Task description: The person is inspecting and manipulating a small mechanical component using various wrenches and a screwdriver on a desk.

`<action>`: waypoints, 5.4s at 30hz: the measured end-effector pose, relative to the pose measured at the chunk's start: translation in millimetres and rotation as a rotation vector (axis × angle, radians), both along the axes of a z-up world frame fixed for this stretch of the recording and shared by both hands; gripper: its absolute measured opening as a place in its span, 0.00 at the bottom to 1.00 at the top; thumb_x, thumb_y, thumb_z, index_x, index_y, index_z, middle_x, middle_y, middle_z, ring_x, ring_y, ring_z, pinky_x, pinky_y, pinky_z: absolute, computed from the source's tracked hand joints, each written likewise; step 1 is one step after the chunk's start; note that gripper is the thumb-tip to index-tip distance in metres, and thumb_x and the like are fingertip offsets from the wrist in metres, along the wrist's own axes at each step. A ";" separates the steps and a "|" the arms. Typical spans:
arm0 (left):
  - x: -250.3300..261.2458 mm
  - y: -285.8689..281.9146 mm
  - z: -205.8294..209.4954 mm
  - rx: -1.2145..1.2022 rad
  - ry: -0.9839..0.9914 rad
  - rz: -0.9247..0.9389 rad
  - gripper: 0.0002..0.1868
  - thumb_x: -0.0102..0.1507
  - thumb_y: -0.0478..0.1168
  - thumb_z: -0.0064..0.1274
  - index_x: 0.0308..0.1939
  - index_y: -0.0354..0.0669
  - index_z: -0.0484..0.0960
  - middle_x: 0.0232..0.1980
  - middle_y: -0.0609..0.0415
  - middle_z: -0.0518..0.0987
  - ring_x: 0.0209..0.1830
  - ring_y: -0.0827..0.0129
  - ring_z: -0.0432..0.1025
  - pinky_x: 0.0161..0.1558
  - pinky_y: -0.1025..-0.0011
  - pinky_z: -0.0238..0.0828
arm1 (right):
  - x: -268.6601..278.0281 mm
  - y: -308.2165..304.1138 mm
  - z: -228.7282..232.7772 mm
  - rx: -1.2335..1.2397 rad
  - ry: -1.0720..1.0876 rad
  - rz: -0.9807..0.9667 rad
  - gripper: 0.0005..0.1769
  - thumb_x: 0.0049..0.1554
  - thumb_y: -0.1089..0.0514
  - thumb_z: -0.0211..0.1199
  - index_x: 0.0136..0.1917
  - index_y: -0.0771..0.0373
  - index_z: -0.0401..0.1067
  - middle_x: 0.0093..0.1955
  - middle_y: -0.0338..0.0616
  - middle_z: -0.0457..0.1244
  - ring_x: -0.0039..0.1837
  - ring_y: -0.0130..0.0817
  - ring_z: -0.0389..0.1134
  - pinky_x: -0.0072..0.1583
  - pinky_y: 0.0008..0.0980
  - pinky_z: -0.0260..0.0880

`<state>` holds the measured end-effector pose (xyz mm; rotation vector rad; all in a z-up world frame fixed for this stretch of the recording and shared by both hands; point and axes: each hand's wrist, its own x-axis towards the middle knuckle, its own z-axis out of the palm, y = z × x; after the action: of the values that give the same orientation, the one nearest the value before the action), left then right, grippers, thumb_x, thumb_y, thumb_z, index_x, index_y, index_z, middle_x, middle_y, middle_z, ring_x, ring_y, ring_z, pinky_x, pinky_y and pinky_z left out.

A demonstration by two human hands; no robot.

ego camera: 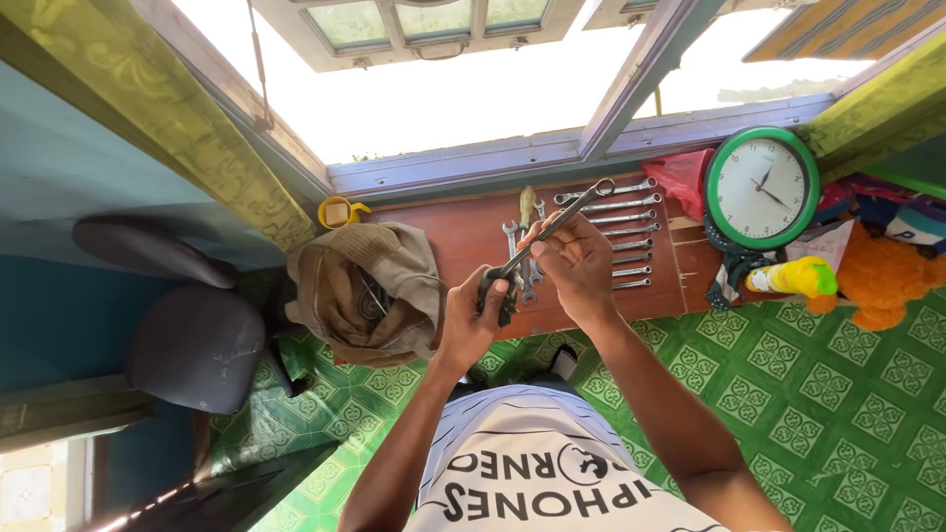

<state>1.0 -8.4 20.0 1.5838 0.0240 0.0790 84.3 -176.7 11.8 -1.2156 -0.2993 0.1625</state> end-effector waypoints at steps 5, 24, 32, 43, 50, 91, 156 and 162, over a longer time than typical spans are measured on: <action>7.6 -28.5 -5.4 0.018 0.043 -0.045 0.22 0.73 0.50 0.47 0.33 0.34 0.76 0.21 0.56 0.74 0.20 0.79 0.68 0.24 0.74 0.65 | -0.7 -18.0 12.3 0.168 -0.009 0.093 0.10 0.65 0.71 0.58 0.58 0.62 0.65 0.53 0.41 0.63 0.57 0.33 0.69 0.61 0.41 0.76; 38.2 -146.6 -7.9 -0.070 -0.063 0.112 0.16 0.69 0.38 0.54 0.58 0.33 0.79 0.43 0.54 0.84 0.39 0.79 0.75 0.42 0.75 0.76 | 28.3 -154.5 -22.7 0.295 0.214 -0.061 0.11 0.62 0.65 0.66 0.57 0.63 0.72 0.55 0.46 0.69 0.60 0.40 0.73 0.58 0.39 0.78; 25.3 -178.6 -4.7 0.128 0.072 0.281 0.14 0.67 0.41 0.56 0.53 0.36 0.80 0.37 0.53 0.85 0.35 0.75 0.78 0.36 0.73 0.73 | 38.7 -159.5 -31.9 0.220 0.258 0.019 0.09 0.62 0.67 0.65 0.57 0.64 0.73 0.54 0.46 0.69 0.58 0.38 0.73 0.57 0.38 0.78; -23.7 -171.9 0.0 0.209 -0.007 0.230 0.15 0.71 0.47 0.51 0.47 0.36 0.76 0.27 0.49 0.77 0.25 0.70 0.68 0.30 0.69 0.67 | -3.9 -160.0 -28.0 0.195 0.237 0.054 0.08 0.62 0.68 0.62 0.56 0.64 0.72 0.52 0.44 0.69 0.56 0.33 0.72 0.56 0.37 0.79; -79.9 -154.8 6.3 0.361 0.085 0.161 0.22 0.72 0.50 0.47 0.32 0.34 0.71 0.18 0.45 0.66 0.18 0.55 0.57 0.25 0.60 0.57 | -54.0 -146.9 -18.6 0.182 0.126 0.192 0.09 0.64 0.70 0.57 0.57 0.63 0.65 0.52 0.43 0.63 0.56 0.32 0.67 0.60 0.34 0.73; -177.9 -136.9 15.8 0.175 -0.059 0.293 0.14 0.63 0.37 0.61 0.52 0.37 0.85 0.45 0.46 0.86 0.41 0.64 0.81 0.46 0.69 0.76 | -178.9 -117.3 0.9 -0.338 -0.296 0.156 0.06 0.68 0.59 0.57 0.52 0.64 0.68 0.60 0.49 0.68 0.59 0.32 0.70 0.60 0.32 0.73; 46.0 -168.7 -56.0 -0.453 -0.033 0.349 0.12 0.69 0.34 0.59 0.55 0.31 0.84 0.39 0.59 0.82 0.35 0.83 0.69 0.36 0.82 0.63 | 26.8 -156.5 -46.8 -0.331 0.183 0.644 0.25 0.69 0.40 0.45 0.40 0.61 0.64 0.31 0.30 0.52 0.31 0.19 0.49 0.33 0.25 0.48; 28.8 -124.0 -50.0 -0.411 -0.118 0.606 0.14 0.68 0.33 0.60 0.56 0.29 0.83 0.46 0.58 0.83 0.42 0.82 0.72 0.44 0.81 0.67 | 1.4 -133.7 -54.9 -0.513 0.009 0.606 0.28 0.69 0.39 0.44 0.41 0.62 0.68 0.32 0.29 0.53 0.34 0.18 0.48 0.36 0.25 0.48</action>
<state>29.8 -132.4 -30.0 1.1140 0.4037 0.6028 85.7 -310.4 -43.1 -1.5986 -0.6402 0.8079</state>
